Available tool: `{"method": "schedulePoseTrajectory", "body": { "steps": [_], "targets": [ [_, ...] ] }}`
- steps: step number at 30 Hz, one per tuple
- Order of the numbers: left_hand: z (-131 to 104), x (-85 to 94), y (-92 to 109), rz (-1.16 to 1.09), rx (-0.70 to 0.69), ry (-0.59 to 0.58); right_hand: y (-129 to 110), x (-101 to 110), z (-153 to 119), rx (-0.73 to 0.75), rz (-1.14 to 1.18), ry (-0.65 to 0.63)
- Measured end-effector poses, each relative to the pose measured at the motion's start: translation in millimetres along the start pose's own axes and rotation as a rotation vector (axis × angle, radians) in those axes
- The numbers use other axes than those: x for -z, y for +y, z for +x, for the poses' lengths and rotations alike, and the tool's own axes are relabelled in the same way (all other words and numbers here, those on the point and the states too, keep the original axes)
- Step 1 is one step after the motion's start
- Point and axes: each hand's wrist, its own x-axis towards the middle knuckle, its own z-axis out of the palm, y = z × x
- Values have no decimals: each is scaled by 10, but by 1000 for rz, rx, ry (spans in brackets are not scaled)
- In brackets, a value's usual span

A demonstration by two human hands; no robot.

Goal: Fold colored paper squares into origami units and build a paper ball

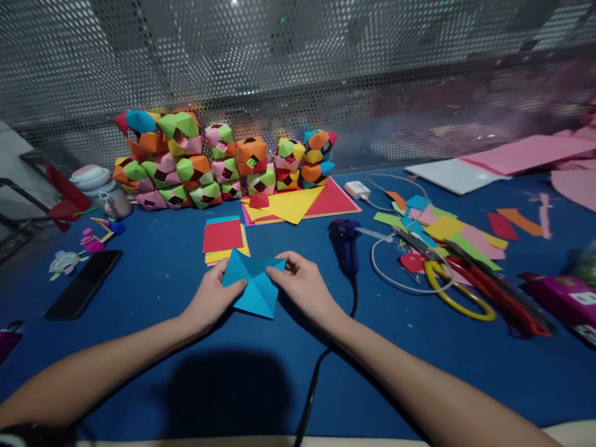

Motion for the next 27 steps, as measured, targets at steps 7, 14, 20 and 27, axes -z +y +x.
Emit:
{"method": "schedulePoseTrajectory", "body": {
  "steps": [7, 14, 20, 27],
  "targets": [
    [-13, -23, 3, -115, 80, 77, -19, -31, -38, 28, 15, 16],
    [-40, -30, -1, -115, 63, 67, -29, -34, -65, 74, -92, 50],
    [-80, -26, 1, -31, 6, 34, -39, -23, -78, 103, -97, 58],
    [-156, -26, 90, 145, 16, -22, -67, -22, -136, 155, -85, 104]
  ]
}}
